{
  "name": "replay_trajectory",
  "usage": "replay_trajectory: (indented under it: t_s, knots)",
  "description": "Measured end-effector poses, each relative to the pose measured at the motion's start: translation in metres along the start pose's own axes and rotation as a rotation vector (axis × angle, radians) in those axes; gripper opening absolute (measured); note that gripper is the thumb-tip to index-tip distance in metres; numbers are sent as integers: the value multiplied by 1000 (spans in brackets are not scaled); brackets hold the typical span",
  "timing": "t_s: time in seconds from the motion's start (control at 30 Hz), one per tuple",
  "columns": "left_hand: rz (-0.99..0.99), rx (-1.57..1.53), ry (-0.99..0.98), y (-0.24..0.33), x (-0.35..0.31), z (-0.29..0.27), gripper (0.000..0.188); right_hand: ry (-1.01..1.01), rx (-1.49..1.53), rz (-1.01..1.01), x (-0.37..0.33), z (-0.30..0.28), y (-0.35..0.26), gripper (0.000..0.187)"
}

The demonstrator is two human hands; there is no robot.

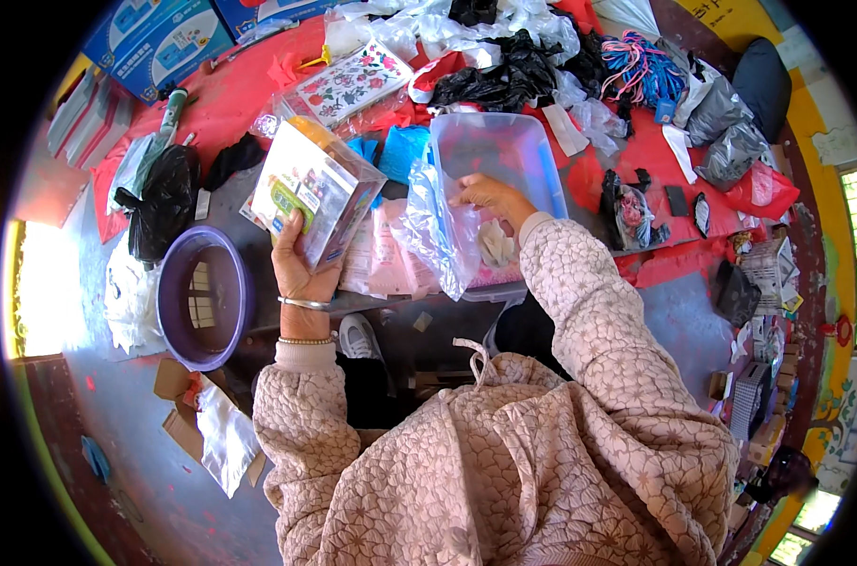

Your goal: The person organizes small items on a cluttered table. They repeatedly pick up small boxes and plastic-wrapped items, wipe them with a cloth, and place them into a clear plastic container. The person also handles a pink patterned item and a small plastic bag during the process.

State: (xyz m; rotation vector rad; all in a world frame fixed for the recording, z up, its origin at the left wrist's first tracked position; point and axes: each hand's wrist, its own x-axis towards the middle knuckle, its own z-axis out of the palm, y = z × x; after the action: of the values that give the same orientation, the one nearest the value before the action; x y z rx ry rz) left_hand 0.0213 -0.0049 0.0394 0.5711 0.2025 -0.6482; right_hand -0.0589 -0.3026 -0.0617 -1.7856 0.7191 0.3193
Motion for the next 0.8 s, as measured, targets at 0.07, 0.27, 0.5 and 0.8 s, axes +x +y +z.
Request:
replay_trajectory:
  t_s: [0.07,0.27,0.5,0.8]
  knots:
    - [-28,8,-52,-7,6,2,36,-60,-43,29,23,-17,24,33]
    - [-12,-87,-148,-1,-2,1,41,-148,360,11,-13,-23,-23,19]
    - [46,-118,-455,-9,-14,3,59,-411,785,-342,-89,-9,-97,41]
    - [20,89,-522,-34,9,-20,44,-378,1091,-361,-117,10,-121,43]
